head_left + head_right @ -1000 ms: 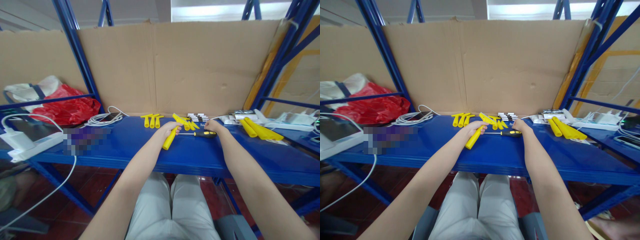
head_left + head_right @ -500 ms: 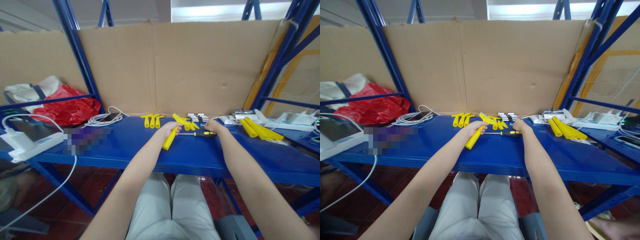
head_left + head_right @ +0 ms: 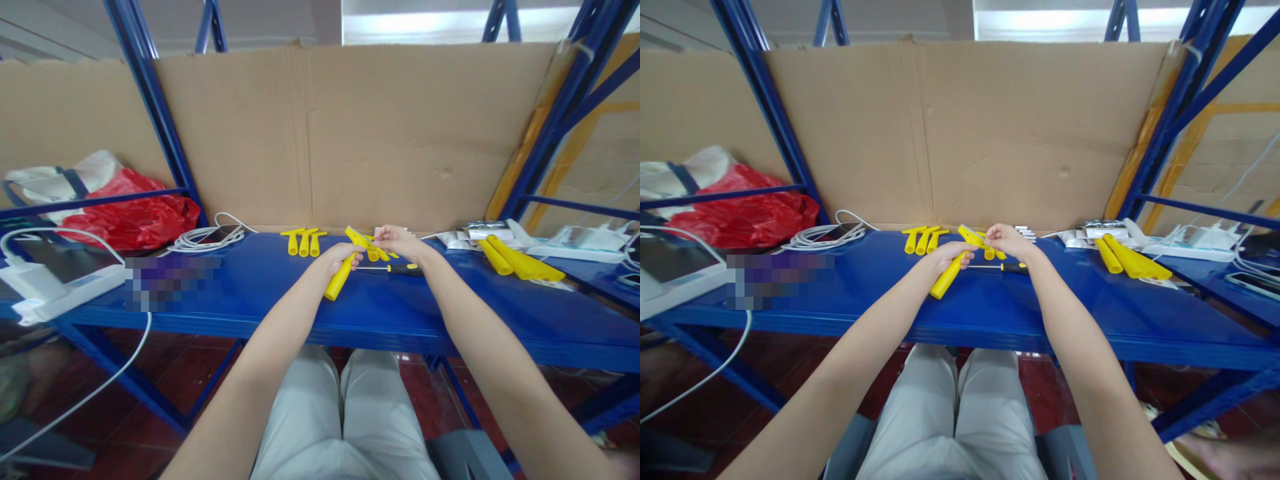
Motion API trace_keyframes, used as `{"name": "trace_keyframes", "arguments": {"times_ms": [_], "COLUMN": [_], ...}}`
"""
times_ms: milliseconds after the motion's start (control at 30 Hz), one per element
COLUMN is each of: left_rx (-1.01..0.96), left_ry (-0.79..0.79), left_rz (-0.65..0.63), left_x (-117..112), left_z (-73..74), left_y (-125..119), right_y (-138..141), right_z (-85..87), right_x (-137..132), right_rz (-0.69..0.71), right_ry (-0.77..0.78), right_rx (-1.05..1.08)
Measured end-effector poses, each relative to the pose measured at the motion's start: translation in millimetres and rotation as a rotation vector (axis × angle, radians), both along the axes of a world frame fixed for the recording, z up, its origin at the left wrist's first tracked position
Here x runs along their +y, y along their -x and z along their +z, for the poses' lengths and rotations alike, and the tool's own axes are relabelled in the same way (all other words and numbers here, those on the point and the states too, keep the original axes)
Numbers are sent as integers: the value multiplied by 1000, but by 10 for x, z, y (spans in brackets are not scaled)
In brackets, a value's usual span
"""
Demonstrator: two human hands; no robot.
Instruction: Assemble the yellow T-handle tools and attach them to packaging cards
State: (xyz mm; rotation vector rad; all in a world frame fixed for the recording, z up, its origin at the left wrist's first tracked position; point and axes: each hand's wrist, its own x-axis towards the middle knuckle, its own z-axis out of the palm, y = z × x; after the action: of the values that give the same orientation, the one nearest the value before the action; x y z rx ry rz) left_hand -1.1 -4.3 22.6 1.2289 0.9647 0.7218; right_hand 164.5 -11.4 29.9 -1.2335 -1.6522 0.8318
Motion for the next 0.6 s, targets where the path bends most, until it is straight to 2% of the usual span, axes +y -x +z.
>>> {"name": "trace_keyframes", "arguments": {"times_ms": [333, 600], "left_rx": [-11, -18], "left_ry": [-40, -51], "left_rz": [-36, -31], "left_x": [-20, 13], "left_z": [-8, -30], "left_y": [-3, 7], "right_y": [37, 31], "right_z": [-74, -93], "right_x": [55, 94], "right_rz": [-99, -141], "right_ry": [35, -11], "right_rx": [-12, -22]}}
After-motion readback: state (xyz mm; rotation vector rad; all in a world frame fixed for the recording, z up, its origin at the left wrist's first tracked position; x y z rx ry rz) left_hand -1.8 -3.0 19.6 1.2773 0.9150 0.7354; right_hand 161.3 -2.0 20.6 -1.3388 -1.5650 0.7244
